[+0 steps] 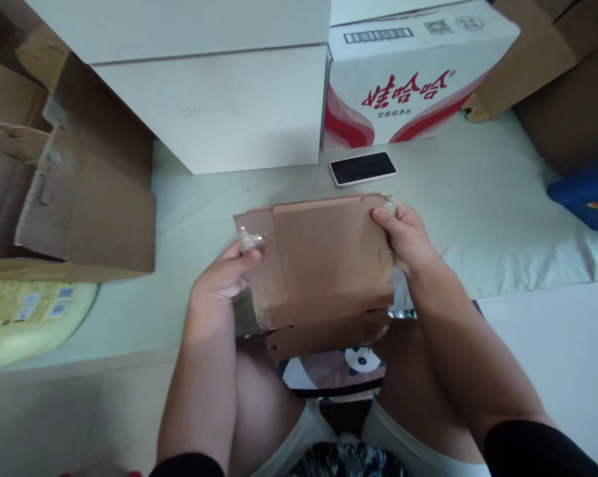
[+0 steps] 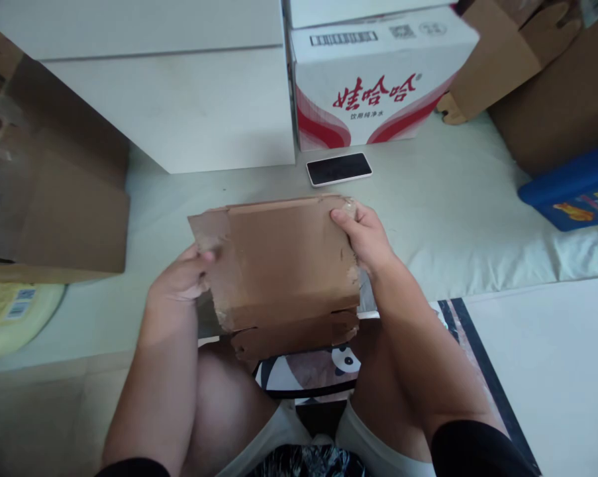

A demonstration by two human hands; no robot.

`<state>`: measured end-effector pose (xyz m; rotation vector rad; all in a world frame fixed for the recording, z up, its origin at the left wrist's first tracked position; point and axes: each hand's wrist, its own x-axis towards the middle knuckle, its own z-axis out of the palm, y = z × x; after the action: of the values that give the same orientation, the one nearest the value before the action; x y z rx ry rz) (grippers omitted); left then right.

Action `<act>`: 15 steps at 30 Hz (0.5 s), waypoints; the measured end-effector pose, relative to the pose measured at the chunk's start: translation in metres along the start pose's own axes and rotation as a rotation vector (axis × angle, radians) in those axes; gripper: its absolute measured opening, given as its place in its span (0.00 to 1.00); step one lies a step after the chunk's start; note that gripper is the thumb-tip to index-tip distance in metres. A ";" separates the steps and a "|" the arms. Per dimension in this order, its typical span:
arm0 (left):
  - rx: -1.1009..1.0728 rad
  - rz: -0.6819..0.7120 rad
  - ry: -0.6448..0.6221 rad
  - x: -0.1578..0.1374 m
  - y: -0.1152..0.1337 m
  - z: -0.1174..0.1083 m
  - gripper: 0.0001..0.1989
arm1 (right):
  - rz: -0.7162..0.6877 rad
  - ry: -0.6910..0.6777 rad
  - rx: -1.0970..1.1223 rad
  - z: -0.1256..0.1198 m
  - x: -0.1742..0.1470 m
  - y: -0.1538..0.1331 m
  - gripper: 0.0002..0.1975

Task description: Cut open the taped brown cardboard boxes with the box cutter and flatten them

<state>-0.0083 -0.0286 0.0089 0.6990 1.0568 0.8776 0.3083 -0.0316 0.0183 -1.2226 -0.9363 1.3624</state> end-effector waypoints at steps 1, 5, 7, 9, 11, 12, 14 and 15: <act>0.024 0.016 -0.015 -0.001 0.000 0.000 0.26 | 0.003 0.002 -0.013 -0.003 -0.001 -0.003 0.23; -0.100 0.237 0.052 0.001 0.002 -0.003 0.24 | 0.029 -0.018 -0.048 -0.026 -0.004 -0.022 0.22; -0.198 0.367 0.120 0.006 0.004 -0.007 0.20 | -0.013 0.042 -0.052 -0.035 -0.008 -0.032 0.23; -0.268 0.430 0.170 0.012 0.004 -0.011 0.16 | -0.021 0.041 -0.057 -0.036 -0.013 -0.038 0.26; -0.307 0.435 0.192 0.016 0.004 -0.012 0.15 | -0.014 0.000 -0.050 -0.032 -0.023 -0.036 0.30; -0.316 0.430 0.196 0.017 0.004 -0.010 0.15 | -0.022 -0.004 -0.035 -0.029 -0.030 -0.032 0.31; -0.315 0.414 0.191 0.017 0.002 -0.003 0.15 | -0.062 0.047 0.002 -0.025 -0.048 -0.021 0.29; -0.306 0.397 0.179 0.015 0.000 0.003 0.14 | -0.057 0.071 0.014 -0.026 -0.059 -0.014 0.27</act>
<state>-0.0018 -0.0155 0.0033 0.5862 0.9250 1.4336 0.3332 -0.0900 0.0372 -1.2172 -0.9042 1.2702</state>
